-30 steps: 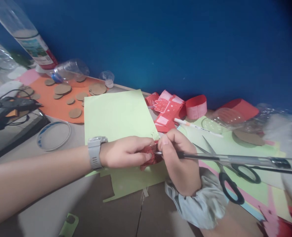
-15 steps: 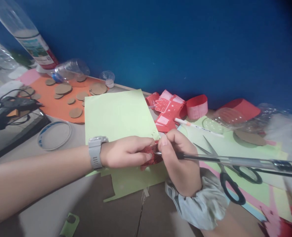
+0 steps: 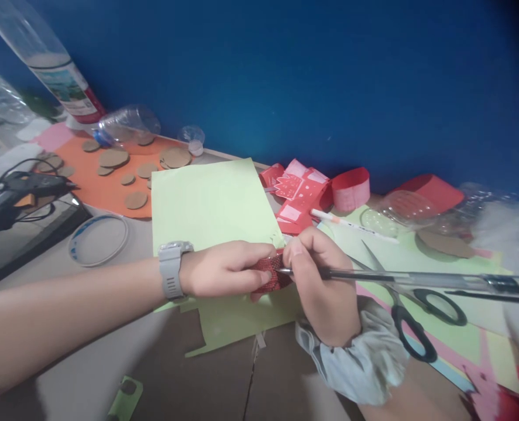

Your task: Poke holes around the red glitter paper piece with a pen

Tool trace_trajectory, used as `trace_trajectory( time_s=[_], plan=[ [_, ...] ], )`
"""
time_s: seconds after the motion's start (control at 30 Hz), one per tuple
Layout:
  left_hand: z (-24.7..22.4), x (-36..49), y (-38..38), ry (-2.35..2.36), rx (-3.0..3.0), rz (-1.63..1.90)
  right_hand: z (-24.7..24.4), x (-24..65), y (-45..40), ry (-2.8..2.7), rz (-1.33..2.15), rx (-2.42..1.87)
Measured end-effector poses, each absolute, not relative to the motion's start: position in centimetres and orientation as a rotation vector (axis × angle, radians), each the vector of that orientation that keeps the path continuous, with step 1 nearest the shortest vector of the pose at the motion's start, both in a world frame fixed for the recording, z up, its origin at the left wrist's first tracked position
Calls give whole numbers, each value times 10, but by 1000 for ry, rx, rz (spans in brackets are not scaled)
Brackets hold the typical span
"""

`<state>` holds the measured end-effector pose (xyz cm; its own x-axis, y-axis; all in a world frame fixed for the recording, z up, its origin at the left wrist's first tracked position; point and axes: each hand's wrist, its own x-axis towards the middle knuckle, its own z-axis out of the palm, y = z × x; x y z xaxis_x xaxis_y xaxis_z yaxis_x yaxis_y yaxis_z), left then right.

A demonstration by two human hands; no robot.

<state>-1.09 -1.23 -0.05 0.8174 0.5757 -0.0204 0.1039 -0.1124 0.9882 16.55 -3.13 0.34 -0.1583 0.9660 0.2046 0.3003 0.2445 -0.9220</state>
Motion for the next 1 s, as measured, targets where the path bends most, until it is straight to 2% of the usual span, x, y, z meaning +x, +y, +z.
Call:
trace_trajectory(
  time_s=[1.0],
  plan=[
    [0, -11, -12, 532, 1660, 441, 5, 167, -31, -1646, 967, -1206]
  ],
)
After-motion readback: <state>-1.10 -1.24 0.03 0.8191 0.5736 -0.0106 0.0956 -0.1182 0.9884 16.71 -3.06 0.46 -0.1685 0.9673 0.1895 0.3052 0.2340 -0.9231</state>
